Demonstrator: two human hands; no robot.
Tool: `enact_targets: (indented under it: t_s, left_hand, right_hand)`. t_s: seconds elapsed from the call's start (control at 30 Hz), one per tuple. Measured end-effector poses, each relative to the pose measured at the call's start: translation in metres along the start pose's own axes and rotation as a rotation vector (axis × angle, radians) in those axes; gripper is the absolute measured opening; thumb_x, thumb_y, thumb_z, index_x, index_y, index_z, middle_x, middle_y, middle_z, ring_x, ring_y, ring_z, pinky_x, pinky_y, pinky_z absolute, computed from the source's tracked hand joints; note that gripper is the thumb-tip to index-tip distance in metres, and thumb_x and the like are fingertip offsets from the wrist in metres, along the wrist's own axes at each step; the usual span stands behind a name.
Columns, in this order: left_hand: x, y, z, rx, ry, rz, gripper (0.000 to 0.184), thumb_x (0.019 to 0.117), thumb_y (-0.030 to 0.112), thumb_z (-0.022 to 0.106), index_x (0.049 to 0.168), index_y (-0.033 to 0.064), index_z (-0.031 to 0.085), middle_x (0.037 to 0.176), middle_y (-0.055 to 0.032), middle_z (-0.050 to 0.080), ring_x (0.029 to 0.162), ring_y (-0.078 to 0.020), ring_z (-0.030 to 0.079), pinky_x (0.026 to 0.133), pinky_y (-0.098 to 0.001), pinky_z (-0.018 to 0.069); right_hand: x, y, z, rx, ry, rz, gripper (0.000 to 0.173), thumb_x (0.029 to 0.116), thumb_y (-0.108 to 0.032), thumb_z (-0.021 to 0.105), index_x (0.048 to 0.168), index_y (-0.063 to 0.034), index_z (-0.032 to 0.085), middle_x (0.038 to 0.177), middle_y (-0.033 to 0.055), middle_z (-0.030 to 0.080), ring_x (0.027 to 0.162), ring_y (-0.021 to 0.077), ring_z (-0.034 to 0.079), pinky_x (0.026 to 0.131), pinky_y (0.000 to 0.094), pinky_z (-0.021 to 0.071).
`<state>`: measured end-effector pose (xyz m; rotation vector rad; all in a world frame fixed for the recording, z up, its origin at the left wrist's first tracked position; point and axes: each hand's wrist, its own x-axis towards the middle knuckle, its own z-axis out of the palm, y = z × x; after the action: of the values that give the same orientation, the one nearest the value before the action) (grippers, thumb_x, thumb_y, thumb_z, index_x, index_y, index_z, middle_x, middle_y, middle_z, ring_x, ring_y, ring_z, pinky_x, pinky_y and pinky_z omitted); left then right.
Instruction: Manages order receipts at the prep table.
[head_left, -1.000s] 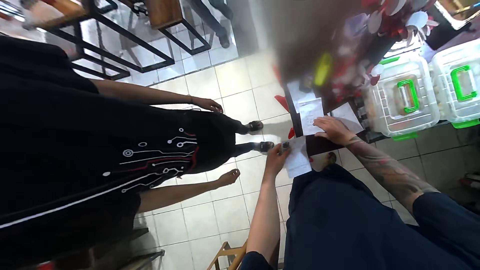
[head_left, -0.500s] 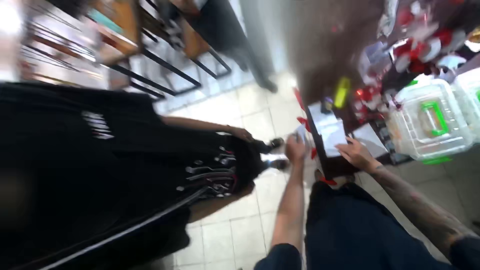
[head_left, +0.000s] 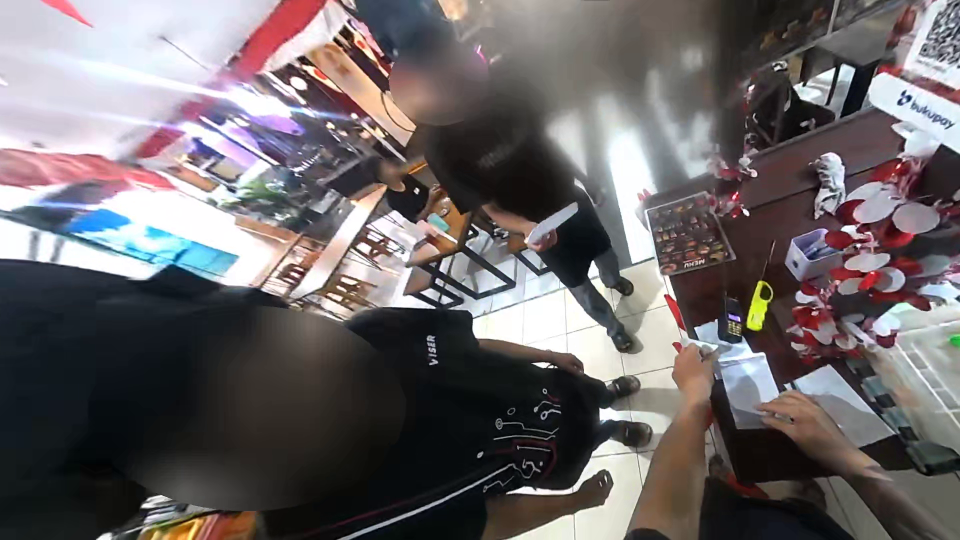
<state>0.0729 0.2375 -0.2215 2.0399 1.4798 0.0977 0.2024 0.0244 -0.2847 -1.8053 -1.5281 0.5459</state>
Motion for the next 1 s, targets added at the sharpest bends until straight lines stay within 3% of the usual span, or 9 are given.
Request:
enact_targets:
  t_s: [0.13,0.23,0.37,0.43,0.5,0.6,0.83,1.0]
  left_hand:
    - [0.005,-0.001,-0.002,-0.003,-0.062,-0.010,0.038,0.0908,0.051,0.070,0.107,0.0165,0.074,0.112,-0.0062,0.073,0.105,-0.0259,0.069,0.086,-0.0568,0.0558]
    - [0.008,0.000,-0.006,-0.006,-0.101,-0.002,0.037,0.0911,0.048,0.070,0.112,0.0175,0.074,0.116,-0.0057,0.072,0.108,-0.0254,0.069,0.089,-0.0567,0.0548]
    - [0.010,-0.002,-0.007,-0.006,-0.129,0.010,0.032,0.0894,0.049,0.074,0.110,0.0235,0.075,0.115,-0.0027,0.073,0.107,-0.0256,0.069,0.090,-0.0584,0.0545]
    - [0.012,-0.007,-0.005,-0.005,-0.134,0.044,0.031,0.0881,0.045,0.077,0.107,0.0201,0.074,0.112,-0.0052,0.072,0.103,-0.0287,0.069,0.085,-0.0606,0.0547]
    - [0.013,-0.011,-0.002,0.005,-0.132,0.095,0.029,0.0870,0.040,0.079,0.104,0.0176,0.073,0.112,-0.0067,0.072,0.100,-0.0301,0.068,0.082,-0.0608,0.0552]
    - [0.015,-0.016,0.001,0.012,-0.110,0.190,0.025,0.0871,0.035,0.080,0.101,0.0165,0.073,0.115,-0.0076,0.070,0.102,-0.0311,0.068,0.081,-0.0601,0.0559]
    - [-0.015,-0.018,-0.018,0.025,-0.066,0.359,0.033,0.0820,0.031,0.086,0.106,0.0151,0.071,0.122,-0.0077,0.068,0.114,-0.0298,0.064,0.091,-0.0554,0.0559]
    - [-0.007,-0.018,-0.008,0.047,-0.047,0.360,0.033,0.0828,0.030,0.085,0.107,0.0132,0.070,0.115,-0.0096,0.068,0.110,-0.0299,0.065,0.090,-0.0538,0.0561]
  right_hand:
    - [-0.002,-0.010,-0.002,-0.021,-0.012,0.038,0.024,0.1010,-0.039,0.059,0.112,-0.0317,0.079,0.112,-0.0009,0.072,0.117,0.0219,0.061,0.108,0.0491,0.0443]
    - [-0.003,-0.014,0.001,-0.022,0.011,0.038,0.023,0.0989,-0.037,0.061,0.108,-0.0272,0.080,0.124,-0.0003,0.070,0.122,0.0242,0.060,0.109,0.0508,0.0437]
    - [-0.003,-0.015,0.008,-0.093,0.003,0.073,0.019,0.0961,-0.028,0.063,0.105,-0.0205,0.078,0.131,-0.0015,0.068,0.128,0.0234,0.059,0.112,0.0518,0.0412]
    - [-0.002,-0.019,0.010,-0.159,-0.018,0.074,0.021,0.0938,-0.021,0.064,0.111,-0.0184,0.075,0.135,-0.0010,0.067,0.131,0.0223,0.058,0.117,0.0518,0.0371]
    - [0.000,-0.022,0.012,-0.206,-0.056,0.053,0.037,0.0907,-0.014,0.065,0.127,-0.0184,0.071,0.140,0.0004,0.064,0.135,0.0221,0.055,0.121,0.0532,0.0325]
    - [0.001,-0.026,0.017,-0.270,-0.086,-0.021,0.042,0.0948,-0.018,0.063,0.136,-0.0199,0.066,0.145,0.0008,0.061,0.140,0.0228,0.051,0.121,0.0556,0.0308]
    - [0.002,-0.023,0.018,-0.315,-0.125,-0.055,0.040,0.0955,-0.021,0.061,0.135,-0.0194,0.067,0.145,0.0001,0.061,0.140,0.0239,0.050,0.119,0.0546,0.0330]
    - [0.008,-0.027,0.010,-0.346,-0.103,-0.104,0.033,0.0995,-0.024,0.057,0.130,-0.0203,0.070,0.134,-0.0011,0.068,0.131,0.0208,0.059,0.118,0.0544,0.0359]
